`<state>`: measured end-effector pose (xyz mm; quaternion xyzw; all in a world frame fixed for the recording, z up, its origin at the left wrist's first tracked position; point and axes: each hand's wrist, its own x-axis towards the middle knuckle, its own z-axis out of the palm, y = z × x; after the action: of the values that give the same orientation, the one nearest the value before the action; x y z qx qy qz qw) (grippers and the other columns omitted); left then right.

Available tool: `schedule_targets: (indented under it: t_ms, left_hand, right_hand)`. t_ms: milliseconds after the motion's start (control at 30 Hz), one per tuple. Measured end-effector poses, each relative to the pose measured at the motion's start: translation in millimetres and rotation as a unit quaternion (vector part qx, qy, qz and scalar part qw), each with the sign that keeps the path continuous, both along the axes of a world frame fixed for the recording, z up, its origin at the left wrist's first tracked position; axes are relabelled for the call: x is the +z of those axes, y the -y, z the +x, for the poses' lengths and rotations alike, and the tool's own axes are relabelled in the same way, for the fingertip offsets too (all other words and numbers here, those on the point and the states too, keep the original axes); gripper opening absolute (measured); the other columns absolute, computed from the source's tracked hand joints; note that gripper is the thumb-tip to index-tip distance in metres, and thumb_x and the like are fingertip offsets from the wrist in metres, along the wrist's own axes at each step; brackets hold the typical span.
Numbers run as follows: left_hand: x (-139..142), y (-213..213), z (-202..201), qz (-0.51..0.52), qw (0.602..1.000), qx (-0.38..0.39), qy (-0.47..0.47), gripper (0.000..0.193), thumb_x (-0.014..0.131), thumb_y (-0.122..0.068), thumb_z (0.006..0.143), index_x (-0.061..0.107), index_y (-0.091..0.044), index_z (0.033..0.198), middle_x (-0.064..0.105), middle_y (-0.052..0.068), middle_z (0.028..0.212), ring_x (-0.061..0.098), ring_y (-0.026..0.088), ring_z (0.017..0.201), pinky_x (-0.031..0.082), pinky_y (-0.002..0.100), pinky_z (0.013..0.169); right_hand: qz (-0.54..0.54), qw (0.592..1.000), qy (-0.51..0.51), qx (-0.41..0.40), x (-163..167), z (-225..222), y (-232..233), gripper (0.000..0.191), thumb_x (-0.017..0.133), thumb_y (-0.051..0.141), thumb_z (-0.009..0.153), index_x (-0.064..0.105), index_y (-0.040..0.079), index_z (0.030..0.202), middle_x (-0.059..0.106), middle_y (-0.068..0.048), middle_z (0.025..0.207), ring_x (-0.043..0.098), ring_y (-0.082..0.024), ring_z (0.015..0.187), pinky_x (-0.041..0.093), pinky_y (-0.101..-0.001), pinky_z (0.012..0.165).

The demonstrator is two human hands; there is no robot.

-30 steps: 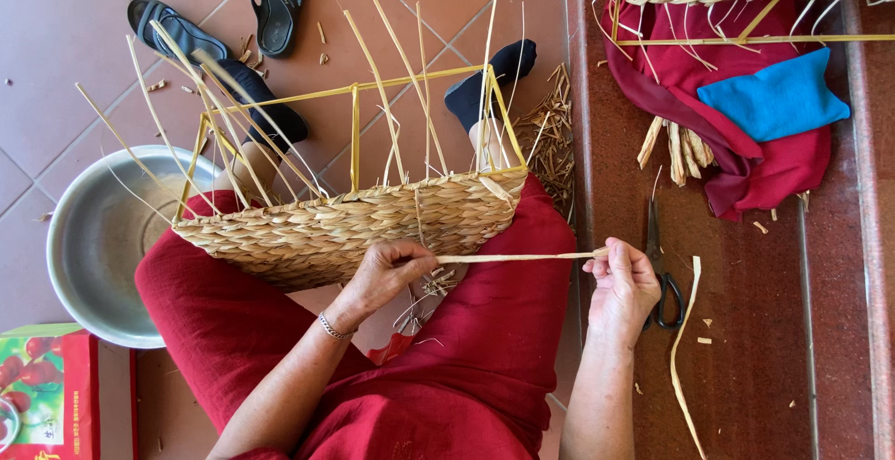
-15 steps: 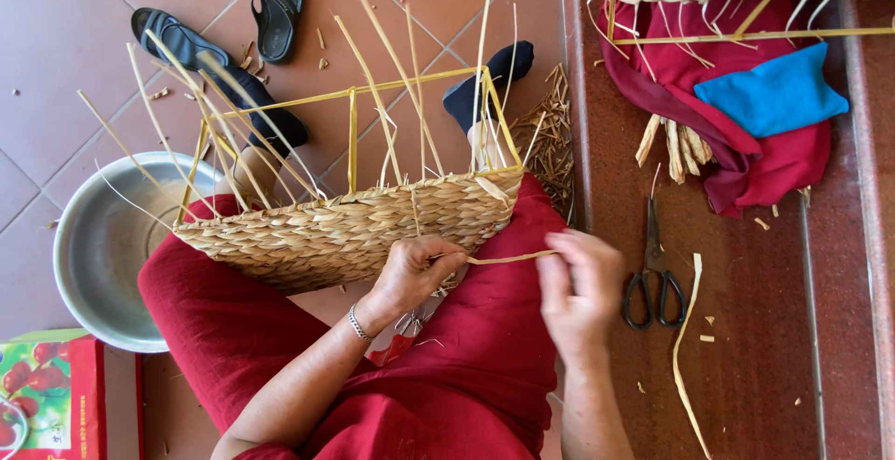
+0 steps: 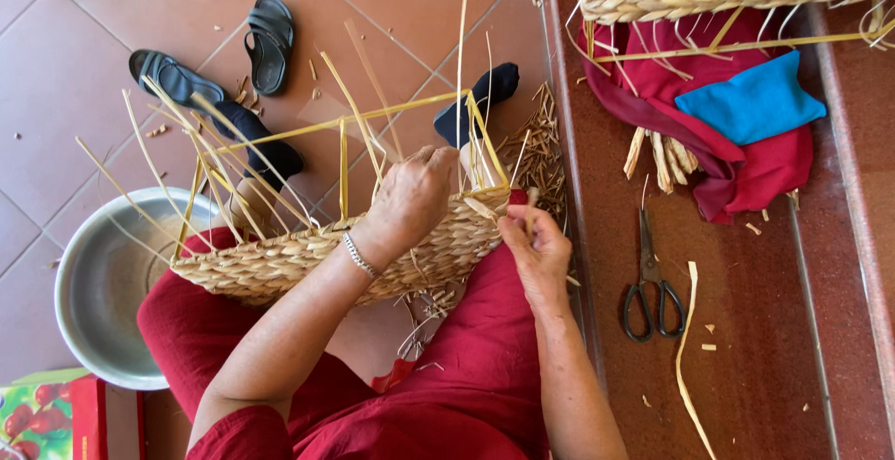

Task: The person weaves a rectangular basket using dried palm leaves, interlacing strands through a frame held between their legs. They use scissors to trim excess material and periodically adjust the basket's position to continue weaving.

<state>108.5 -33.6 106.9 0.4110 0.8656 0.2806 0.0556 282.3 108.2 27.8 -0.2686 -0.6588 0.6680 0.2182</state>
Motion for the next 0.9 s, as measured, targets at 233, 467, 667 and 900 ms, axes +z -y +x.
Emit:
schedule_targets:
  t_ms: [233, 467, 667, 900]
  left_hand:
    - [-30.1, -20.2, -40.2, 0.038, 0.99, -0.06, 0.125, 0.013, 0.062, -0.002, 0.092, 0.074, -0.003, 0.092, 0.073, 0.019, 0.076, 0.072, 0.031, 0.075, 0.057, 0.044, 0.068]
    - [-23.1, -11.5, -58.9, 0.104, 0.833, -0.066, 0.54, 0.018, 0.061, 0.0, 0.089, 0.065, -0.004, 0.106, 0.075, 0.007, 0.085, 0.075, 0.015, 0.076, 0.066, 0.029, 0.07]
    - [-24.6, -28.4, -66.2, 0.001, 0.841, -0.098, 0.532, 0.033, 0.08, -0.004, 0.085, 0.07, 0.003, 0.116, 0.077, 0.01, 0.089, 0.074, 0.014, 0.075, 0.066, 0.029, 0.067]
    - [-42.6, -35.4, -64.3, -0.01, 0.884, -0.065, 0.462, 0.034, 0.071, 0.0, 0.084, 0.069, -0.003, 0.118, 0.077, 0.005, 0.081, 0.073, 0.012, 0.069, 0.063, 0.027, 0.059]
  right_hand:
    - [-0.144, 0.988, -0.011, 0.054, -1.7, -19.2, 4.6, 0.014, 0.077, 0.012, 0.093, 0.074, -0.001, 0.096, 0.066, -0.001, 0.075, 0.048, -0.002, 0.058, 0.034, -0.0167, 0.05]
    - [-0.253, 0.967, -0.022, 0.001, 7.8, -47.6, 9.0, 0.02, 0.074, 0.018, 0.095, 0.076, -0.001, 0.1, 0.062, -0.001, 0.066, 0.038, -0.001, 0.045, 0.022, -0.0184, 0.038]
    - [-0.167, 0.986, 0.006, 0.03, 14.8, -54.9, 14.4, 0.027, 0.065, 0.027, 0.101, 0.075, 0.002, 0.108, 0.061, -0.001, 0.062, 0.049, -0.003, 0.047, 0.029, -0.018, 0.039]
    - [-0.005, 0.998, -0.06, -0.036, 2.5, -39.9, 21.1, 0.016, 0.073, 0.014, 0.096, 0.064, 0.003, 0.103, 0.066, -0.001, 0.077, 0.06, -0.006, 0.061, 0.05, -0.0192, 0.048]
